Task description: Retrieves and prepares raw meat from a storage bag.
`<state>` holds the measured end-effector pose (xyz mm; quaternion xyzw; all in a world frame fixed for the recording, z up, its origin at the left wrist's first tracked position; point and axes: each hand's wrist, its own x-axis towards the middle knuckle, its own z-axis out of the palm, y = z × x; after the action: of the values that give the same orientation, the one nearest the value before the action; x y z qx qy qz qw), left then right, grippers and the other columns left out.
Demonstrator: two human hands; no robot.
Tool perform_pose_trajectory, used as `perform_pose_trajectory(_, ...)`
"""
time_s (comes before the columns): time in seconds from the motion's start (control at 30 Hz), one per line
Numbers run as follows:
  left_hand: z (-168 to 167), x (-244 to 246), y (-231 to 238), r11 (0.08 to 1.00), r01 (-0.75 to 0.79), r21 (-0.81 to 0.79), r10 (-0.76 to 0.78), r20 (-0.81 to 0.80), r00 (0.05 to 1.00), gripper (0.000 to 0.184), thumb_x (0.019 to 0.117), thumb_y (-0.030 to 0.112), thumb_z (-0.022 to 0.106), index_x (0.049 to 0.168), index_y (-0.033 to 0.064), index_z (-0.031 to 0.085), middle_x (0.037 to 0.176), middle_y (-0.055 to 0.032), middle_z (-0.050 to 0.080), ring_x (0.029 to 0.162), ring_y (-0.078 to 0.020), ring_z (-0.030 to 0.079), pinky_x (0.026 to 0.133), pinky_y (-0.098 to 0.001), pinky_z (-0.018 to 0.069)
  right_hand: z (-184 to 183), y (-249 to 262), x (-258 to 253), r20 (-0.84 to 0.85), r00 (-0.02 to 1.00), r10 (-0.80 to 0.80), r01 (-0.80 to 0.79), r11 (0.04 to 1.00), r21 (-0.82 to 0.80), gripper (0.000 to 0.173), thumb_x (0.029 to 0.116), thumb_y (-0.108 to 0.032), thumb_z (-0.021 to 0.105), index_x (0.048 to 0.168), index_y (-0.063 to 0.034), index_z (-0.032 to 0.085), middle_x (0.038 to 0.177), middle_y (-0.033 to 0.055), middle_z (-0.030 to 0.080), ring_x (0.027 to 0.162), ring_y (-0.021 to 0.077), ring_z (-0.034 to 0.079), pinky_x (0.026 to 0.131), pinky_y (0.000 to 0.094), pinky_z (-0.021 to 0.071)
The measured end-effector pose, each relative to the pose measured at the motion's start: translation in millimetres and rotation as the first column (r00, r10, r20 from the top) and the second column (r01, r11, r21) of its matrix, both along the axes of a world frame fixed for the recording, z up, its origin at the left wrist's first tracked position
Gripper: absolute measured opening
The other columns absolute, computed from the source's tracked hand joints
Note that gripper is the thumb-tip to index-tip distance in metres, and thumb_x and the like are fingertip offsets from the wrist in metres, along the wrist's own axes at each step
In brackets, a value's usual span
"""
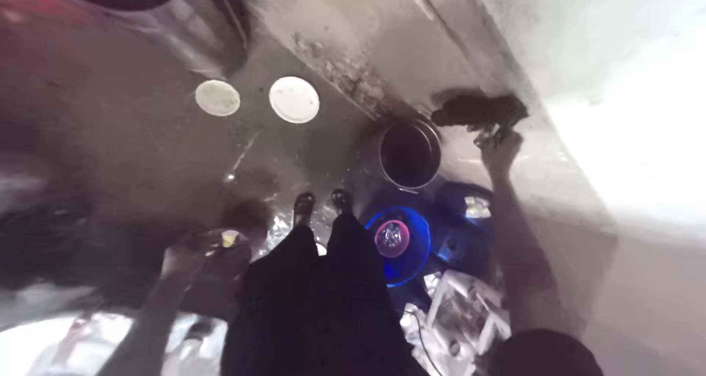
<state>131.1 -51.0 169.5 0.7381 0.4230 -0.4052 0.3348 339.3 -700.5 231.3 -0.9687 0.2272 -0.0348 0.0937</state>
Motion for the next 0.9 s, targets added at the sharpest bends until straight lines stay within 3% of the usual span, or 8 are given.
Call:
perform_pose_trajectory(0.03, -42.8, -52.4, 20.0, 0.998, -0.041, 0.046, 0.024, 0.312, 0.95, 0.041, 0.1066, 0.02, 0.055, 0.139, -0.006, 0.054, 0.131, -0.028, 0.063, 0.115, -0.0356, 0.066, 0.097, -0.0493, 0.0552, 2.5, -9.2, 23.4, -0.02, 1.0, -0.014, 0.013, 1.0, -0.024, 0.085, 0.0893, -0.042, 0.074, 0.159, -0.0097, 0.037, 0.162, 0.0288, 0.029, 0.148, 0.0479, 0.032, 0.118, 0.06, 0.0339)
perform_pose_trajectory(0.13, -58.0, -121.5, 8.6, 0.921, -0.388, -0.024, 0.376, 0.308, 0.874, 0.046, 0.105, 0.02, 0.059, 0.145, -0.0011, 0.05, 0.134, -0.0294, 0.06, 0.114, -0.0379, 0.065, 0.099, -0.0567, 0.0519, 6.8, -28.0, 76.0, -0.211, 0.978, 0.008, -0.04, 0.988, -0.147, 0.107, 0.0774, -0.047, 0.086, 0.164, -0.0212, 0.028, 0.17, 0.0245, 0.01, 0.151, 0.0532, 0.021, 0.106, 0.075, 0.0371)
perform_pose_trajectory(0.27, -68.1, -244.7, -47.5, 0.723, -0.691, 0.007, 0.678, 0.189, 0.711, 0.049, 0.1051, 0.017, 0.056, 0.15, 0.001, 0.044, 0.14, -0.0275, 0.055, 0.117, -0.0357, 0.062, 0.099, -0.0547, 0.0515, 11.4, -29.7, 95.1, -0.399, 0.914, 0.07, -0.164, 0.964, -0.208, 0.089, 0.0815, -0.033, 0.085, 0.154, -0.0065, 0.04, 0.161, 0.0287, 0.032, 0.144, 0.052, 0.037, 0.103, 0.076, 0.0384)
perform_pose_trajectory(0.43, -65.0, -376.3, -146.2, 0.594, -0.805, 0.017, 0.804, 0.018, 0.594, 0.038, 0.1052, 0.013, 0.054, 0.141, 0.0019, 0.052, 0.119, -0.0189, 0.064, 0.091, -0.0179, 0.062, 0.081, -0.0387, 0.0543, 65.8, -1.3, 121.3, -0.402, 0.782, 0.477, -0.586, 0.781, -0.214, 0.05, 0.0972, -0.017, 0.065, 0.143, -0.0017, 0.053, 0.144, 0.0309, 0.052, 0.134, 0.0515, 0.05, 0.106, 0.0732, 0.0393)
perform_pose_trajectory(0.5, -65.3, -408.0, -175.1, 0.505, -0.863, 0.004, 0.862, -0.052, 0.504, 0.039, 0.1073, 0.018, 0.052, 0.142, 0.001, 0.052, 0.131, -0.0218, 0.061, 0.104, -0.0242, 0.063, 0.091, -0.0457, 0.0527, 94.6, 34.8, 131.1, -0.384, 0.679, 0.625, -0.704, 0.702, -0.103, 0.042, 0.1011, -0.019, 0.062, 0.139, -0.0011, 0.057, 0.133, 0.0316, 0.06, 0.123, 0.0524, 0.058, 0.1, 0.0729, 0.0445)
perform_pose_trajectory(0.63, -80.3, -399.4, -184.1, 0.498, -0.867, -0.027, 0.867, 0.029, 0.498, 0.037, 0.107, 0.018, 0.053, 0.137, -0.0026, 0.054, 0.125, -0.0232, 0.061, 0.1, -0.026, 0.063, 0.088, -0.0485, 0.0537, 135.2, 140.3, 127.5, -0.337, 0.588, 0.735, -0.738, 0.658, 0.148, 0.035, 0.1029, -0.03, 0.063, 0.123, -0.002, 0.067, 0.113, 0.0284, 0.069, 0.102, 0.0483, 0.067, 0.087, 0.071, 0.0489)
perform_pose_trajectory(0.73, -76.4, -344.7, -159.1, 0.596, -0.801, -0.062, 0.796, 0.183, 0.577, 0.042, 0.1041, 0.016, 0.06, 0.141, -0.0033, 0.054, 0.128, -0.0297, 0.062, 0.11, -0.0381, 0.064, 0.097, -0.0576, 0.0512, 103.8, 212.8, 134.4, -0.451, 0.469, 0.759, -0.77, 0.602, 0.212, 0.048, 0.1054, -0.045, 0.055, 0.116, -0.0005, 0.069, 0.107, 0.0286, 0.069, 0.1, 0.0475, 0.067, 0.085, 0.0716, 0.0479)
perform_pose_trajectory(0.9, -43.3, -271.7, -127.3, 0.704, -0.684, -0.193, 0.688, 0.424, 0.588, 0.041, 0.1052, 0.019, 0.055, 0.143, 0.0013, 0.053, 0.122, -0.0238, 0.066, 0.103, -0.031, 0.068, 0.095, -0.0503, 0.0543, 52.4, 337.6, 120.1, -0.575, 0.267, 0.773, -0.776, 0.526, 0.347, 0.052, 0.1067, -0.046, 0.052, 0.112, 0.0032, 0.069, 0.106, 0.0274, 0.068, 0.099, 0.0406, 0.066, 0.089, 0.0654, 0.0491)
